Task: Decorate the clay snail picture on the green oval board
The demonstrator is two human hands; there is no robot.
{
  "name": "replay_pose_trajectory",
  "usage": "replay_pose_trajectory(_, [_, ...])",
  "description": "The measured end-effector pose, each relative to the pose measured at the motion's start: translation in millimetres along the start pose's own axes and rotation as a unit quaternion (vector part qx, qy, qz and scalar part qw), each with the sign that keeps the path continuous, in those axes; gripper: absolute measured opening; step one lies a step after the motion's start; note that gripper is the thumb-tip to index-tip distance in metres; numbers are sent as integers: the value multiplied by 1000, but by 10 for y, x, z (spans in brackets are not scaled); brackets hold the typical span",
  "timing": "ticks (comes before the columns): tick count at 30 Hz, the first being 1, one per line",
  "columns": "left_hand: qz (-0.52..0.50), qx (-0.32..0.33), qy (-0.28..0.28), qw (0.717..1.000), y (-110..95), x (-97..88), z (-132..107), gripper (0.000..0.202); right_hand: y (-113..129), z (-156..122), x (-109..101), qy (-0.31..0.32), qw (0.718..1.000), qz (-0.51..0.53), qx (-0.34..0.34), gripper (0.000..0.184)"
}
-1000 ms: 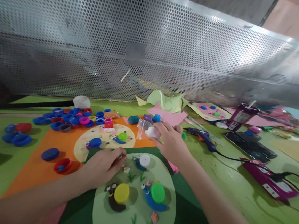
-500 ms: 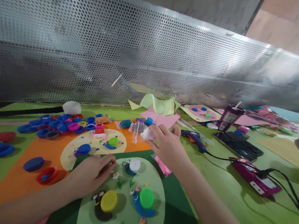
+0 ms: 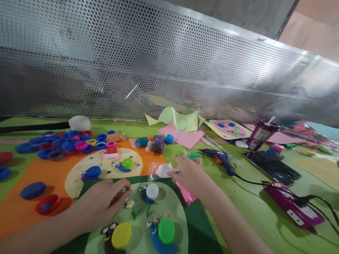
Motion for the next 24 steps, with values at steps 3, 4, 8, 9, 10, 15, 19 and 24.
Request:
replay_pose_trajectory(3, [5, 6, 1, 1000, 0, 13, -2, 19, -115, 22, 3, 26, 999, -9, 30, 28])
replay_pose_trajectory(4, [6, 7, 2, 1000, -2, 16, -3, 19, -156, 29, -16, 33, 999, -14, 40, 27])
replay_pose_trajectory(8, [13, 12, -1, 1000, -9, 7, -9, 19, -407, 42, -189, 39, 992, -51, 106, 20])
replay_pose_trajectory(9, [14, 13, -3, 1000, -11, 3, -10, 19, -483, 36, -237, 41, 989, -62, 127, 20])
replay_pose_trajectory(10, [15, 15, -4, 1000, -14, -1, -12, 19, -551, 25, -276, 46, 985, -72, 147, 20])
replay_pose_trajectory(15, [21, 21, -5, 1000, -25, -3, -14, 19, -634, -84, -214, 122, 972, -87, 180, 35])
replay_pose_trajectory(19, [32, 18, -4, 999, -37, -15, -10, 19, -425, -151, -6, 165, 978, -61, 115, 42])
replay_pose_trajectory(24, [50, 27, 5, 998, -81, -39, -18, 17, -342, -100, 95, 126, 989, -37, 66, 40])
Point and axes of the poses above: each hand's wrist, its own z-axis towards the middle knuckle, its own x-axis out of the palm, y = z × x, the point moved 7 cm from there along z, towards the middle knuckle, and after that the axes turned 4 degrees about -y, right-handed, at the moved point
